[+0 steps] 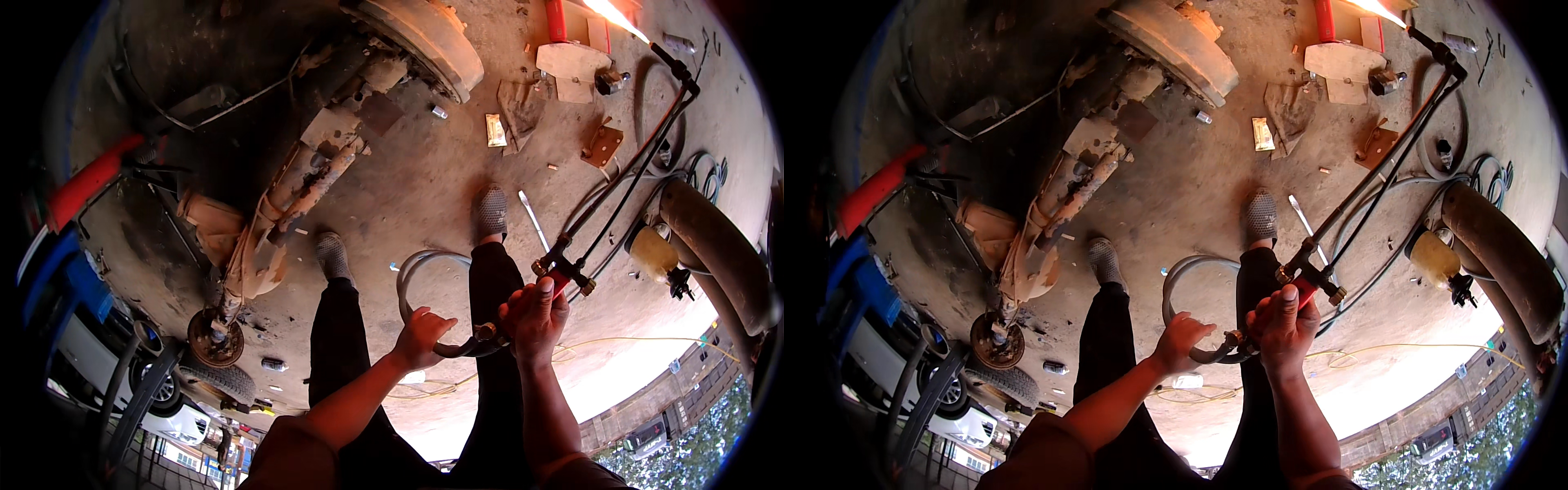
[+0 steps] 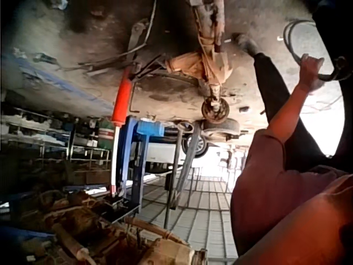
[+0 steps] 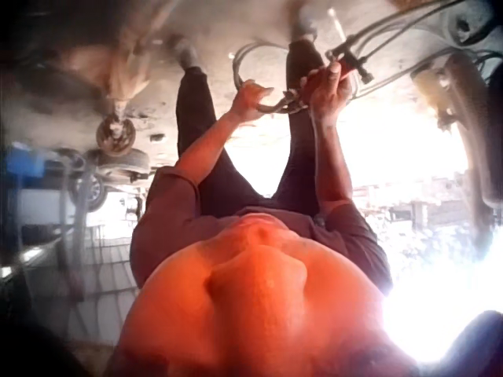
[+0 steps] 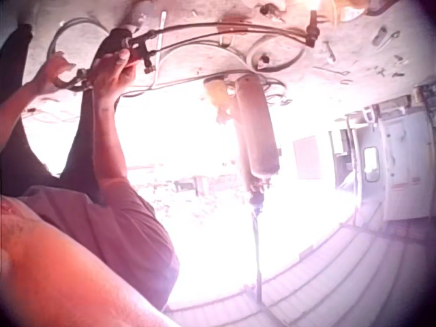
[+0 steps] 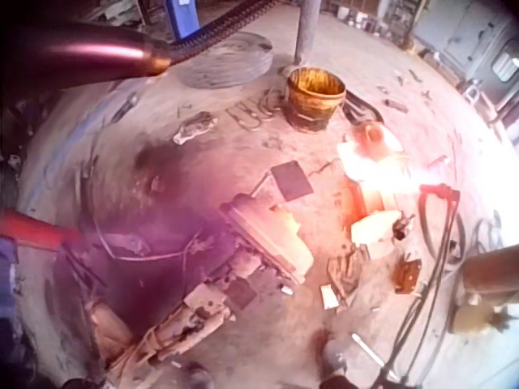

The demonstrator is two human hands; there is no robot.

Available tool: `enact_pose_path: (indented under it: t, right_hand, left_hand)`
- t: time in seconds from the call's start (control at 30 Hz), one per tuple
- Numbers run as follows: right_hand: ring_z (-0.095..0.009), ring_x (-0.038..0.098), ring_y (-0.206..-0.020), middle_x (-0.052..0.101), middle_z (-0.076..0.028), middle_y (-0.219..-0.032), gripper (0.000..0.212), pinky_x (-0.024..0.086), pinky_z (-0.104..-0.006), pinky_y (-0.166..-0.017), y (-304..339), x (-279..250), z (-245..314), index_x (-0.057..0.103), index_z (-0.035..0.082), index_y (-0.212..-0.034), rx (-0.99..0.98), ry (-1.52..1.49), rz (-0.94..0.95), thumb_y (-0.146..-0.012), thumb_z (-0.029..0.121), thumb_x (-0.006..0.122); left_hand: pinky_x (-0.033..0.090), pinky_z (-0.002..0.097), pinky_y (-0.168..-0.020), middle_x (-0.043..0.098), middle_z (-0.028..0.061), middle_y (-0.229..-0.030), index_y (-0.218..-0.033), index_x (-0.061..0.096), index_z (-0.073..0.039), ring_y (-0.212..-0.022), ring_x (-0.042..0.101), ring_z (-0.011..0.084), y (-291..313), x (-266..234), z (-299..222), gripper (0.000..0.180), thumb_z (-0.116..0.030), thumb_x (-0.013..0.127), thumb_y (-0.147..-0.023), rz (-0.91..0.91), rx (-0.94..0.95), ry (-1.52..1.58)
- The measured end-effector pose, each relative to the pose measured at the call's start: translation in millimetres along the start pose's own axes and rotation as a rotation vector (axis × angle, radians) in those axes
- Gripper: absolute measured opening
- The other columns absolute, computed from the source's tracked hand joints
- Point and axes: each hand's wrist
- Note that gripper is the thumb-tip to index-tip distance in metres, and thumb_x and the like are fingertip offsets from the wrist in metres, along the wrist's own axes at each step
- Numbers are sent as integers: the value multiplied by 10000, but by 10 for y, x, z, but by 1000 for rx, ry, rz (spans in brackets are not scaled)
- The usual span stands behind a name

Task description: The person uses a handheld oxy-acetylene cutting torch to sever a metal axle shaft. They position the torch at the joint, ignite the flame, and move the cutting tip along the metal to create a clean cut, producing sparks and molten slag.

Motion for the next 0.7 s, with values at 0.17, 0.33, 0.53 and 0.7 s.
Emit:
enact_pose_path:
  t: [0.17,0.33,0.53,0.7]
  right_hand:
    - [-129,594,-641,589,-25,-773,358,545,-324,-518,18,-445,115,552,114,-978,38,-40,-85,-992,457,654]
    - [-147,605,-647,600,-39,-776,373,549,-323,-521,410,-616,-24,561,103,-997,27,-50,-37,-986,462,663]
    - [-139,649,-683,636,-14,-821,362,593,-332,-563,979,-425,-509,599,124,-1027,133,-90,183,-974,473,675]
    - [-146,639,-629,640,-48,-757,407,528,-293,-535,1167,-209,-998,629,58,-1073,347,-157,532,-963,441,709]
  left_hand:
    - [495,432,-843,696,79,-861,-897,700,-95,-872,662,302,37,121,346,287,-109,827,-641,329,-14,-92]
    - [513,481,-725,690,124,-793,-764,695,-109,-818,677,355,273,-1,263,114,-138,762,-676,736,-141,-215]
    - [531,494,-721,718,147,-835,-795,751,-115,-829,695,373,1142,-482,70,153,-244,709,-724,1118,-326,-246]
    - [559,465,-784,738,136,-918,-940,785,-115,-913,714,346,1573,-578,-254,406,-447,849,-714,1397,-446,-310]
Point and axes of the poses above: each hand's wrist, its own y-axis away from the middle knuckle, its own x-axis out of the palm, z = x × y
